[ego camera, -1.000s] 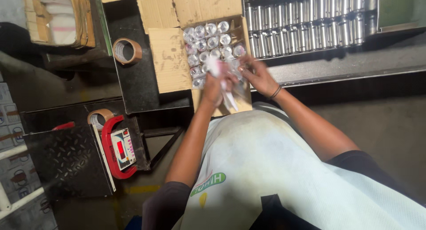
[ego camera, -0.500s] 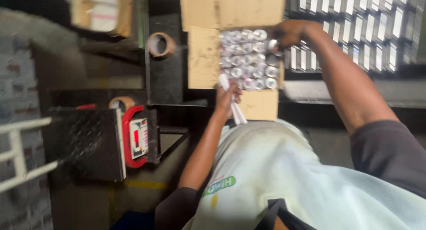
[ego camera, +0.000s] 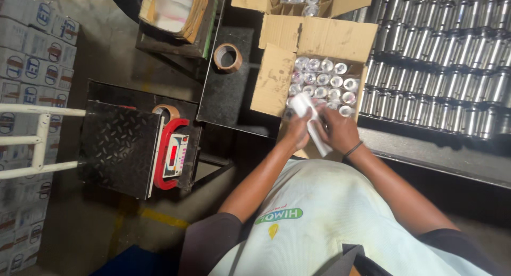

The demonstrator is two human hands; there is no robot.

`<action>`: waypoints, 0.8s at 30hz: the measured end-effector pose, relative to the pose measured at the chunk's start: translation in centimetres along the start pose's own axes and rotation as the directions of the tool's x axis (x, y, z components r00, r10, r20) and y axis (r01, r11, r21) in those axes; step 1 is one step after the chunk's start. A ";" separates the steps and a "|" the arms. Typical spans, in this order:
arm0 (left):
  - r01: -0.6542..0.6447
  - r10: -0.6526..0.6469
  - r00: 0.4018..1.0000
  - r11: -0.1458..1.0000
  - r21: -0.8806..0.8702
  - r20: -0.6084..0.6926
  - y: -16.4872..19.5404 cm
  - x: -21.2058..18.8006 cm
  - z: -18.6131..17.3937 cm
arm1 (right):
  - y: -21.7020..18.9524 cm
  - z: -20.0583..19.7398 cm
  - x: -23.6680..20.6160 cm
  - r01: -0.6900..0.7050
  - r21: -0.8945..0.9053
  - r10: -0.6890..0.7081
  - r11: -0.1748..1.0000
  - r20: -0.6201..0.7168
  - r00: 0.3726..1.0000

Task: The person repeatedly picks small metal parts from a tray, places them into plastic bags, and stacks the bags in a cardboard box. The person then closes the box, seals it with tape, and moves it to a stack of similar boxes.

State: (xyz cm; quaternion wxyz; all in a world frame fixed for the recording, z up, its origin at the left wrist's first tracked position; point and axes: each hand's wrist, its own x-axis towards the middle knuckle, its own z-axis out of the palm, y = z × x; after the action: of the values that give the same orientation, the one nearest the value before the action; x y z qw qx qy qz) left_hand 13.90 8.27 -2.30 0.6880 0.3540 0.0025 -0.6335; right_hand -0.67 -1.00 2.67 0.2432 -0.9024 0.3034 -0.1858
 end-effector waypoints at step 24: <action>-0.386 0.296 0.864 -0.133 0.913 0.408 2.6 -1.9 7.2 | 20.3 -13.2 -1.2 -0.834 -0.246 0.739 0.494 -0.388 0.552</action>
State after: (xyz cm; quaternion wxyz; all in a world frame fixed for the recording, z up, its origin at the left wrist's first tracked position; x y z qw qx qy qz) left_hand 12.61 6.28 5.19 0.3667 0.6995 -0.5595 -0.2513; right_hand -17.19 -18.71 1.97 0.0726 -0.6620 0.7405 -0.0898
